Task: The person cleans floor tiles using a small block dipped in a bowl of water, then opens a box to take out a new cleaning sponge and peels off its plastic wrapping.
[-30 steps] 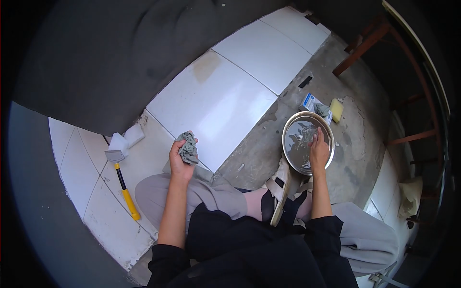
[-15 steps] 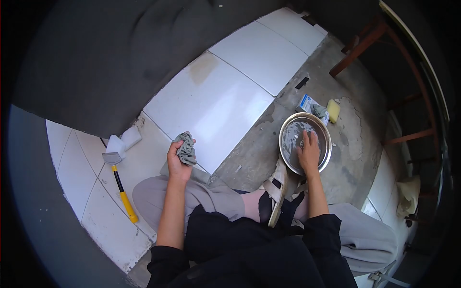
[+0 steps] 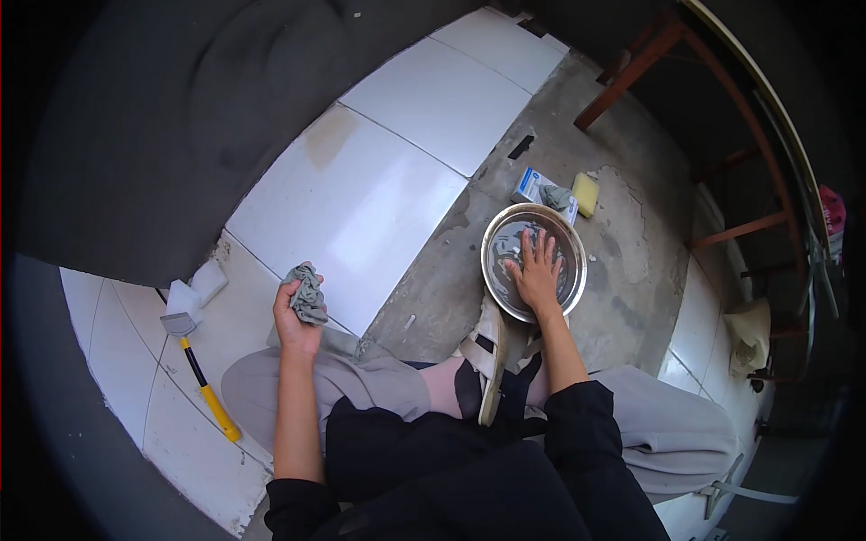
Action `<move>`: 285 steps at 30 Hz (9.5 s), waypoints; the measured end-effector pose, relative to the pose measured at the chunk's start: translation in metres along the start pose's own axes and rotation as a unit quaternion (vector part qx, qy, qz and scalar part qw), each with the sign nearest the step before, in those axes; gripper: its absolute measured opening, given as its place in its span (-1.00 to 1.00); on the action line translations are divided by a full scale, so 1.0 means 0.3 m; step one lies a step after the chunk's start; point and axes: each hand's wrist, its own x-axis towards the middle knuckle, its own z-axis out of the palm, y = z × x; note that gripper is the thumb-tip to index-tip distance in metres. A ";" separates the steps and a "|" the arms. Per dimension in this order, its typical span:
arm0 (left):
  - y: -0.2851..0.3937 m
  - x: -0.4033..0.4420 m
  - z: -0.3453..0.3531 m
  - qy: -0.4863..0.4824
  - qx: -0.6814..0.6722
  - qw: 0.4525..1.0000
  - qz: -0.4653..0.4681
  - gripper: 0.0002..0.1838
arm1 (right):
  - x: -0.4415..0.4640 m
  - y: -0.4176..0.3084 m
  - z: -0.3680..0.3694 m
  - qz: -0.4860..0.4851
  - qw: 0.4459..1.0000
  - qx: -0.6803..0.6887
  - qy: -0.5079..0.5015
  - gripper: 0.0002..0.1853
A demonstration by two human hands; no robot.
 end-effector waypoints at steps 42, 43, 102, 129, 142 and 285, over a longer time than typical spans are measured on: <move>0.124 -0.081 -0.058 0.018 0.447 0.882 0.146 -0.65 | 0.231 0.080 -0.240 0.033 0.951 0.169 0.255 -0.78; 0.124 -0.094 -0.087 0.013 0.521 0.839 0.155 -0.64 | 0.274 0.097 -0.251 0.041 0.946 0.181 0.265 -0.76; 0.022 -0.101 -0.081 -0.043 0.785 0.611 0.086 -0.78 | 0.509 0.287 -0.194 0.340 0.911 0.231 0.015 -0.48; 0.021 -0.098 -0.093 -0.043 0.782 0.617 0.079 -0.77 | 0.518 0.262 -0.145 0.188 0.935 0.269 0.135 -0.30; 0.022 -0.102 -0.098 -0.041 0.772 0.629 0.081 -0.78 | 0.458 0.205 -0.309 0.009 0.981 0.019 0.191 -0.44; 0.403 -0.532 0.708 -0.218 0.861 -0.133 0.440 -0.08 | -0.347 -0.756 -0.311 -0.006 0.291 0.900 -0.324 -0.50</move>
